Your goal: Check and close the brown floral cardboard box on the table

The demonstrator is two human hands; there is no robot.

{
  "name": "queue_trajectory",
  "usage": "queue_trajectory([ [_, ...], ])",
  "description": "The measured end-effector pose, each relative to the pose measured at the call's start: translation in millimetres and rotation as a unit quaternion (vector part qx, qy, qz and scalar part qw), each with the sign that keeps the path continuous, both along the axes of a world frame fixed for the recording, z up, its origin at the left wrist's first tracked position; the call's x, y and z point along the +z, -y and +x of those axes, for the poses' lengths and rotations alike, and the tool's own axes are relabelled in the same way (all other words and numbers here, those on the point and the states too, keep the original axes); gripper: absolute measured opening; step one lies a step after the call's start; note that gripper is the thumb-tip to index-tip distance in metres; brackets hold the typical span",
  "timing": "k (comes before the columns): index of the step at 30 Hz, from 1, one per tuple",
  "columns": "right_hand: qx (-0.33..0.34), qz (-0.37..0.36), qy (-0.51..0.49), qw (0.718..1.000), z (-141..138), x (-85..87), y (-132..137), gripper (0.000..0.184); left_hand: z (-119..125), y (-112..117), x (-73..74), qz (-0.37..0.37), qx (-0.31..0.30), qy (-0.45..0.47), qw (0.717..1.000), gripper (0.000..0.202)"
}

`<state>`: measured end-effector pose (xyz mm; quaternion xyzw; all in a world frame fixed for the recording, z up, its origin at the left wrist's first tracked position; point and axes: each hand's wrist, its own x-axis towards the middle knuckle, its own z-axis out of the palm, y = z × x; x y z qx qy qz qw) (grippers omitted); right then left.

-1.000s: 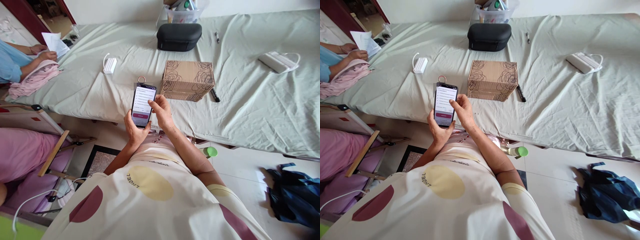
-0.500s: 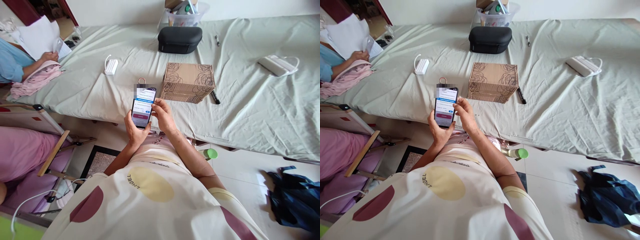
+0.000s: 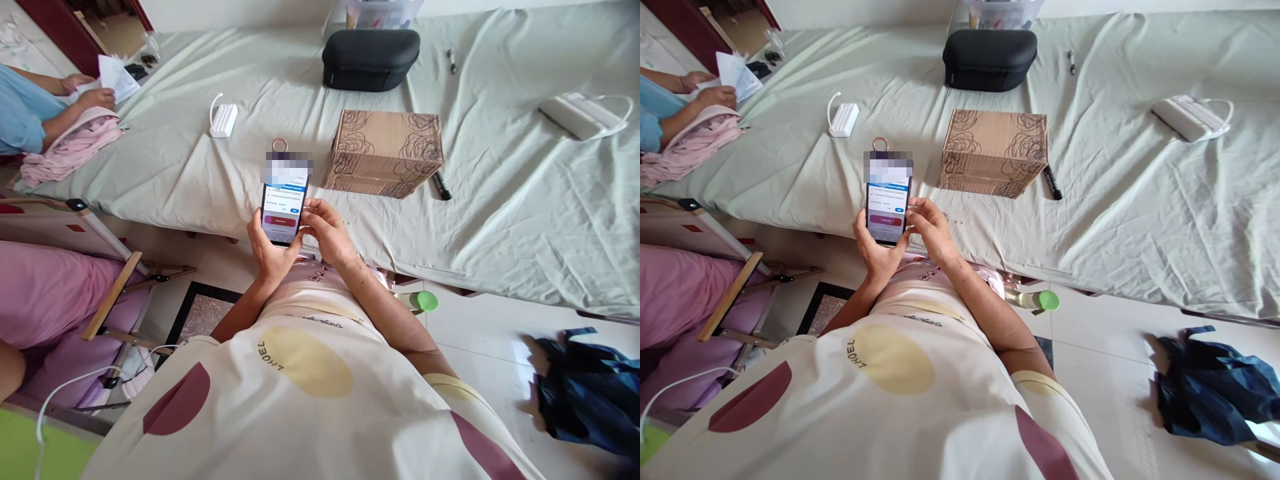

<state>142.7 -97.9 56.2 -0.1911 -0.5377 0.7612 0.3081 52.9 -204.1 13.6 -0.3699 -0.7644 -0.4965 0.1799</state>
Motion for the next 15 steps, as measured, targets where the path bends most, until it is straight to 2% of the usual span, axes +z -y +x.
queue_trajectory([
  [5, -0.008, 0.026, -0.002, 1.0, -3.6, -3.1, 2.4, 0.038, 2.8, -0.6, 0.6, -0.001, 0.022, -0.037, 0.999, 0.097],
  [15, -0.052, 0.046, 0.001, 0.998, -7.8, -4.3, 2.6, 0.039, 7.4, 0.1, -0.5, 0.015, 0.003, -0.04, 0.999, 0.093],
])
